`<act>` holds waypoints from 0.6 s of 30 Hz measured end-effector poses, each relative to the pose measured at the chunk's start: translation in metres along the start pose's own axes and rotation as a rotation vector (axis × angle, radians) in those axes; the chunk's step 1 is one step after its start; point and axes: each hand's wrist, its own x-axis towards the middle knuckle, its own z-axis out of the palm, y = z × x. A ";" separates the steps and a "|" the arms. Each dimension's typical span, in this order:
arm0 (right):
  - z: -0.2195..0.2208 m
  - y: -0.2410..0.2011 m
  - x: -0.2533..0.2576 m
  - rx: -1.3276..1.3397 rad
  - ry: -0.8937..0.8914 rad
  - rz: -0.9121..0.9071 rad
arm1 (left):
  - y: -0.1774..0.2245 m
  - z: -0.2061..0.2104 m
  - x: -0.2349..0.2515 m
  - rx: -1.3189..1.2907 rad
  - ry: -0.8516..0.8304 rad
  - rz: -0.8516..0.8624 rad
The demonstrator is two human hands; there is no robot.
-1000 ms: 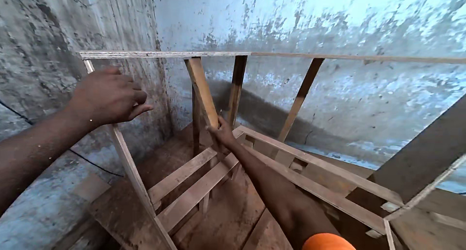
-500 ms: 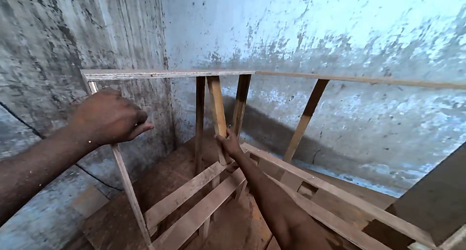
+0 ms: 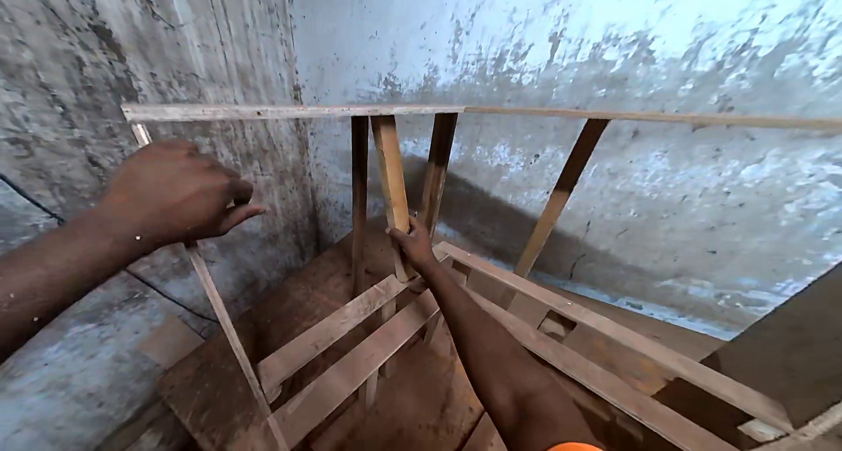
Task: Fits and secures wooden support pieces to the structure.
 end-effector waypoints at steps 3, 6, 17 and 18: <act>-0.002 -0.001 0.002 0.017 -0.017 -0.006 | 0.000 -0.001 0.000 -0.003 0.003 -0.013; -0.001 0.003 0.002 0.060 -0.012 -0.038 | -0.001 -0.002 0.000 -0.004 0.020 -0.008; -0.003 0.009 -0.016 0.042 0.014 -0.088 | 0.010 -0.006 0.010 0.083 -0.161 -0.190; -0.004 0.011 -0.019 0.028 0.012 -0.093 | 0.018 -0.009 0.017 0.017 -0.187 -0.256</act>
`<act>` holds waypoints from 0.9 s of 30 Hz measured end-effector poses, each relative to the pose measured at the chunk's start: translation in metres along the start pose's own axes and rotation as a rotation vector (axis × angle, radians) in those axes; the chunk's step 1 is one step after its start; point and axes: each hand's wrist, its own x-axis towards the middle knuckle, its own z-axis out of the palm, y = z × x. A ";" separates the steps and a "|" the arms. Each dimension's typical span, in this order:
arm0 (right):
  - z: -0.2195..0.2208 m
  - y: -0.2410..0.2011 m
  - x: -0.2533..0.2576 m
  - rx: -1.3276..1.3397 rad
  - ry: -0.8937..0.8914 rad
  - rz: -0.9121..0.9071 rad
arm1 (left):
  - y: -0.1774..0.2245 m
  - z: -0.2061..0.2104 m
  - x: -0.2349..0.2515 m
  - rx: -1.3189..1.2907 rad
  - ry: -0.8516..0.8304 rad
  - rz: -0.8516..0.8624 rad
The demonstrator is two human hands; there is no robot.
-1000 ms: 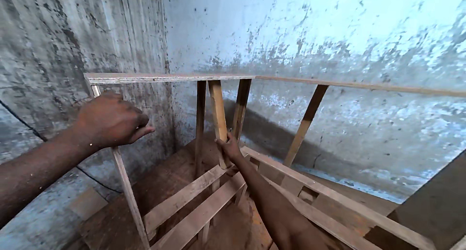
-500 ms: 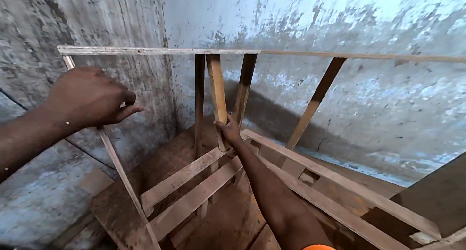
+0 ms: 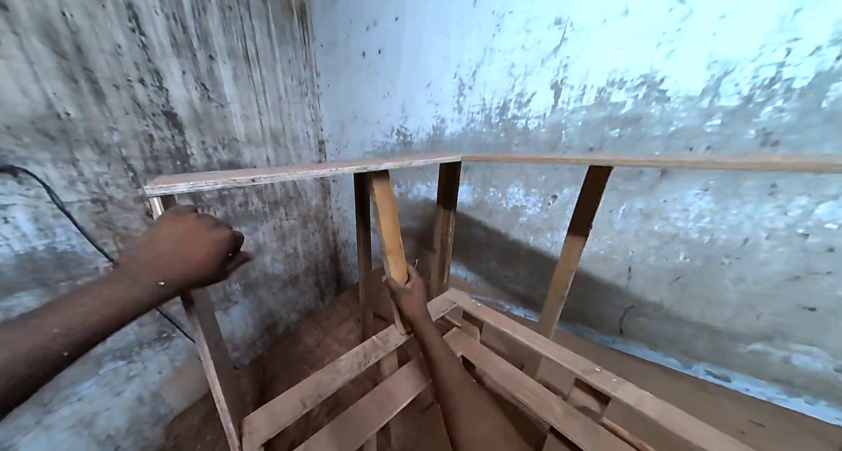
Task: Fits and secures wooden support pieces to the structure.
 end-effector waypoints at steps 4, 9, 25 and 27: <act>0.005 0.012 0.007 0.002 0.049 0.034 | 0.052 -0.020 0.060 -0.701 -0.173 -0.111; 0.013 0.021 0.027 0.023 0.119 0.009 | 0.120 -0.018 0.173 -1.328 0.036 -0.278; 0.017 0.031 0.028 0.053 0.193 0.007 | 0.196 -0.015 0.262 -1.765 0.413 -0.733; 0.015 0.031 0.027 0.083 0.192 -0.013 | 0.201 -0.025 0.264 -1.727 0.414 -0.800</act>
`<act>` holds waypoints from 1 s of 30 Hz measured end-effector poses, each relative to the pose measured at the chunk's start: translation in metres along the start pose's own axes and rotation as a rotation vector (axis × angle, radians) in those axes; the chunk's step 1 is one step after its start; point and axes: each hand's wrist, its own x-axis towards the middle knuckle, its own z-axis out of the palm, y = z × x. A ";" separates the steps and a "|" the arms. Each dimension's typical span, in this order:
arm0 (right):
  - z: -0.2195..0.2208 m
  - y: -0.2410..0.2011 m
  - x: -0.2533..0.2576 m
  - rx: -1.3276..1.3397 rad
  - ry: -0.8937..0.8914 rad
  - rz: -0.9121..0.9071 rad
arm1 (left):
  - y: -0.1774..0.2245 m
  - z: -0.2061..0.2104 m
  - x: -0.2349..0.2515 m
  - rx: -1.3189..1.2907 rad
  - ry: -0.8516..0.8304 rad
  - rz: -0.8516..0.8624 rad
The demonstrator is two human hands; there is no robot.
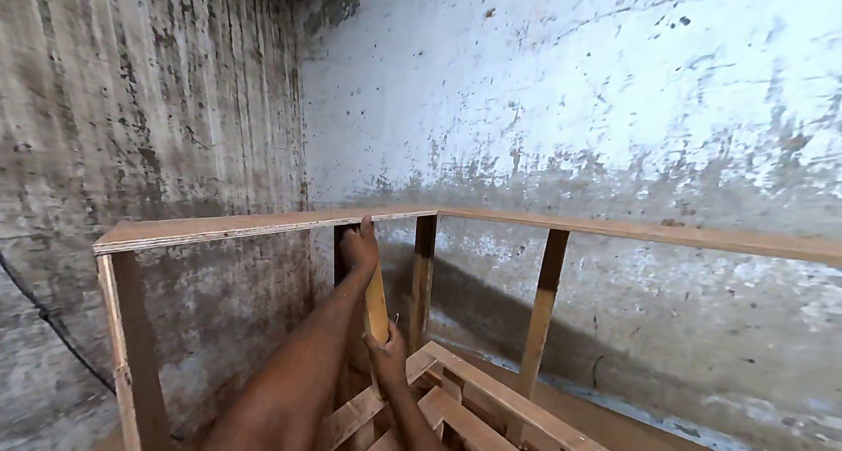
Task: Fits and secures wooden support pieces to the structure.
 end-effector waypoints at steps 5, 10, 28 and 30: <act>-0.001 -0.001 -0.004 0.029 0.000 -0.008 | 0.010 0.000 -0.005 0.083 0.049 -0.040; -0.002 0.002 -0.002 0.004 0.000 -0.030 | 0.018 -0.001 -0.006 0.101 0.049 -0.075; -0.014 -0.007 -0.007 -0.113 -0.095 -0.025 | 0.036 -0.242 -0.123 0.814 -0.297 0.749; -0.013 -0.009 -0.008 -0.153 -0.094 0.012 | 0.053 -0.293 -0.095 0.876 0.088 0.943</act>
